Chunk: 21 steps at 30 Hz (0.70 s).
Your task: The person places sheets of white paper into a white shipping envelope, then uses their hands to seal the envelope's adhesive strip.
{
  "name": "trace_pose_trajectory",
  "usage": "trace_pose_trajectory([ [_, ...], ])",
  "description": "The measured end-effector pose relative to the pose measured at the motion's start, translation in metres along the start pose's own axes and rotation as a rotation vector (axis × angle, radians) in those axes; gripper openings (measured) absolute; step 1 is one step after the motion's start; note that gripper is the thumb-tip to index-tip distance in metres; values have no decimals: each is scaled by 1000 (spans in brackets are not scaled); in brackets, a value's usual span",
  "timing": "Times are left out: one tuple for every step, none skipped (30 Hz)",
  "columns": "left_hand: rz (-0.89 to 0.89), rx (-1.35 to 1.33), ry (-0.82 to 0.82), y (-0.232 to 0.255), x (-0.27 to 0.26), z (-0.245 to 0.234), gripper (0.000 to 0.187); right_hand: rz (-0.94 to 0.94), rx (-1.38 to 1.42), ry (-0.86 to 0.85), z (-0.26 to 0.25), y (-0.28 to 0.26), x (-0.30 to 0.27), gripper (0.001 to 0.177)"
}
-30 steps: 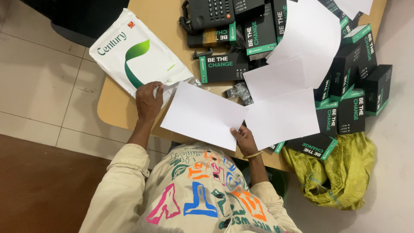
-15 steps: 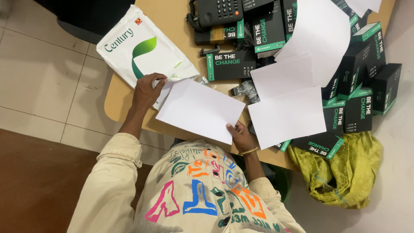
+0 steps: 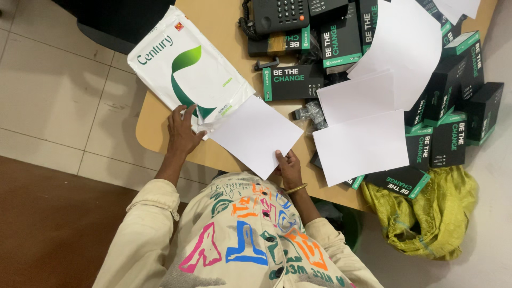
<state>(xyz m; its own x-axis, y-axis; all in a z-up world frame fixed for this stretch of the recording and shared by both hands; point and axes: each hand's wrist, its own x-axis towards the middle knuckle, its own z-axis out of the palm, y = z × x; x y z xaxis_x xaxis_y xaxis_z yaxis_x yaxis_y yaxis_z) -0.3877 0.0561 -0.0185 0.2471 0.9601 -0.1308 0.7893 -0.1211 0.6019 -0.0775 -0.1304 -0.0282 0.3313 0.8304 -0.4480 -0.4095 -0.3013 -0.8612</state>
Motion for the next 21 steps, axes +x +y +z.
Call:
trace_pose_trajectory([
  [1, 0, -1, -3, 1, 1, 95, 90, -50, 11, -1, -3, 0, 36],
  [-1, -26, -13, -4, 2, 1, 95, 182, -100, 20, -2, -5, 0, 36],
  [-3, -52, -25, -4, 2, -1, 95, 182, -100, 20, -1, -4, 1, 36],
  [0, -53, -28, -1, 2, -5, 95, 188, -76, -3, 0, -2, 3, 37],
  [5, -35, -62, 2, 1, -9, 100, 194, -53, -26, 0, 0, 4, 38],
  [9, -16, -93, 7, 0, -14, 106, 192, -54, -26, 0, 3, 4, 38],
  [11, -17, -92, 12, -2, -16, 106, 201, 10, -44, -1, 6, 4, 37],
  [17, 1, -80, 16, -5, -17, 107, 213, 75, -63, 0, 9, 3, 36],
  [24, 19, -69, 17, -8, -19, 108, 214, 76, -63, 2, 12, 3, 36],
  [25, 20, -74, 16, -10, -19, 108, 194, 143, -95, 6, 15, 2, 33],
  [72, -2, -21, 14, -12, -18, 104, 174, 210, -126, 10, 16, 2, 32],
  [119, -24, 34, 11, -14, -14, 99, 174, 212, -123, 12, 16, 1, 32],
  [121, -24, 30, 9, -16, -10, 99, 194, 107, -81, 15, 16, 0, 33],
  [130, -27, 34, 8, -18, -9, 94, 216, 3, -42, 19, 14, -1, 34],
  [140, -30, 37, 7, -21, -9, 89, 218, 3, -41, 23, 13, -1, 34],
  [142, -32, 38, 7, -22, -10, 89, 242, -29, -56, 24, 12, 2, 36],
  [147, 2, 56, 10, -24, -10, 86, 266, -62, -72, 26, 11, 4, 38],
  [153, 33, 72, 14, -25, -11, 83, 265, -65, -69, 27, 10, 5, 38],
  [154, 30, 71, 18, -25, -11, 83, 300, -80, -83, 30, 10, 6, 38],
  [172, 7, 99, 22, -24, -11, 83, 333, -96, -98, 32, 10, 8, 39],
  [190, -16, 127, 24, -22, -11, 83, 330, -99, -96, 35, 10, 12, 39],
])
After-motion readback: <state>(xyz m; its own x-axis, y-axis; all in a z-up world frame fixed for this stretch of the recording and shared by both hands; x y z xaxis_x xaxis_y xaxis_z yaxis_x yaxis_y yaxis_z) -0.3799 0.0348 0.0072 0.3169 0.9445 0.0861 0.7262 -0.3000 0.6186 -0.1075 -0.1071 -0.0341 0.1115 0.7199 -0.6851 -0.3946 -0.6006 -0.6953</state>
